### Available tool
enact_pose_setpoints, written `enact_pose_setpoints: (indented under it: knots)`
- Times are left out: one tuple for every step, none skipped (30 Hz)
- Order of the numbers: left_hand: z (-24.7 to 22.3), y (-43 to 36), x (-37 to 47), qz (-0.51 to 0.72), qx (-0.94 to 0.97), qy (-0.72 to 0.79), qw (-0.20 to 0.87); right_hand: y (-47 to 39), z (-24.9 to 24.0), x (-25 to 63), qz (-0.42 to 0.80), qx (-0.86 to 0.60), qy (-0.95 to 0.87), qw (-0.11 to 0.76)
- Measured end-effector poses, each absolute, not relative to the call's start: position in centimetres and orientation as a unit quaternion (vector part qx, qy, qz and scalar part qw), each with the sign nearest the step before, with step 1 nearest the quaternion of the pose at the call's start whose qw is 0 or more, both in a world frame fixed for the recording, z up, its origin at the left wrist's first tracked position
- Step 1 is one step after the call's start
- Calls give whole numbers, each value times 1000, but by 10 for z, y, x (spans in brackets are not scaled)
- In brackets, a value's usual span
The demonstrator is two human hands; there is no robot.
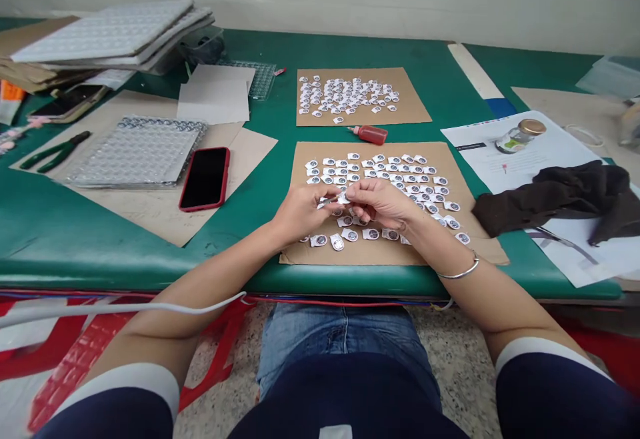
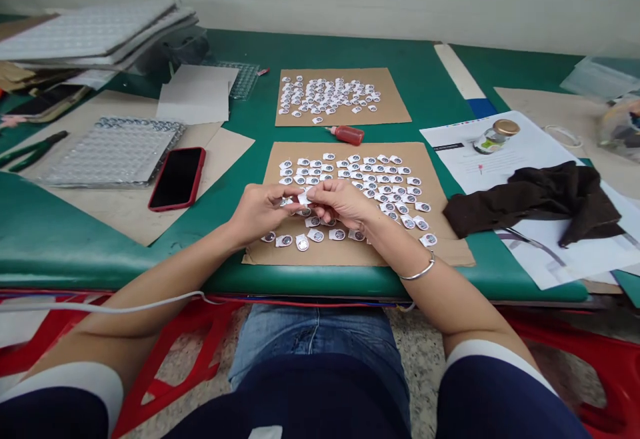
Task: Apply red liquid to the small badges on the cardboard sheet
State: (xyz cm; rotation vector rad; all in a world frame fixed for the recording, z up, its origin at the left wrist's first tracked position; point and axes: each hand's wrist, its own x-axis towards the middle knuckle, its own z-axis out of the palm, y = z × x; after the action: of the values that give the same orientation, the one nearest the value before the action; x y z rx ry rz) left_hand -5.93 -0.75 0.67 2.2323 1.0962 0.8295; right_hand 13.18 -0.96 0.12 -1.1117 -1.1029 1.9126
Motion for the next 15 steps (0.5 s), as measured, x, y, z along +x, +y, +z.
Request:
enact_pose_setpoints:
  knots:
    - [8, -8, -59, 313, 820, 399, 266, -11, 3, 132, 714, -430, -436, 338]
    - [8, -8, -59, 321, 819, 389, 273, -12, 4, 131, 697, -434, -452, 349]
    - [8, -7, -59, 331, 821, 377, 274, -14, 6, 130, 679, -438, -464, 363]
    - [8, -7, -60, 339, 824, 365, 272, -15, 7, 129, 664, -440, -474, 374]
    - [8, -6, -60, 345, 827, 356, 267, -17, 8, 127, 651, -442, -482, 384]
    - [7, -6, -60, 347, 829, 351, 262, -18, 9, 126, 639, -444, -490, 393]
    - [6, -5, -60, 345, 830, 352, 260, -20, 9, 125, 629, -444, -497, 400]
    - [5, -4, -60, 340, 830, 356, 261, -20, 9, 123, 621, -445, -502, 406]
    - [5, -4, -60, 334, 828, 364, 265, -21, 9, 122, 614, -447, -505, 410]
    - [5, -3, -59, 329, 824, 374, 270, -21, 9, 122, 609, -450, -507, 412]
    - [6, -3, -59, 326, 819, 383, 277, -20, 8, 122, 607, -454, -506, 412]
    - [7, -3, -58, 325, 813, 389, 286, -19, 8, 123, 606, -459, -504, 409]
    - [9, -3, -58, 325, 807, 393, 296, -19, 8, 124, 607, -466, -504, 402]
    - [11, -2, -58, 325, 802, 395, 307, -18, 9, 125, 607, -472, -505, 392]
    - [13, -2, -59, 322, 799, 396, 317, -17, 11, 127, 607, -477, -508, 382]
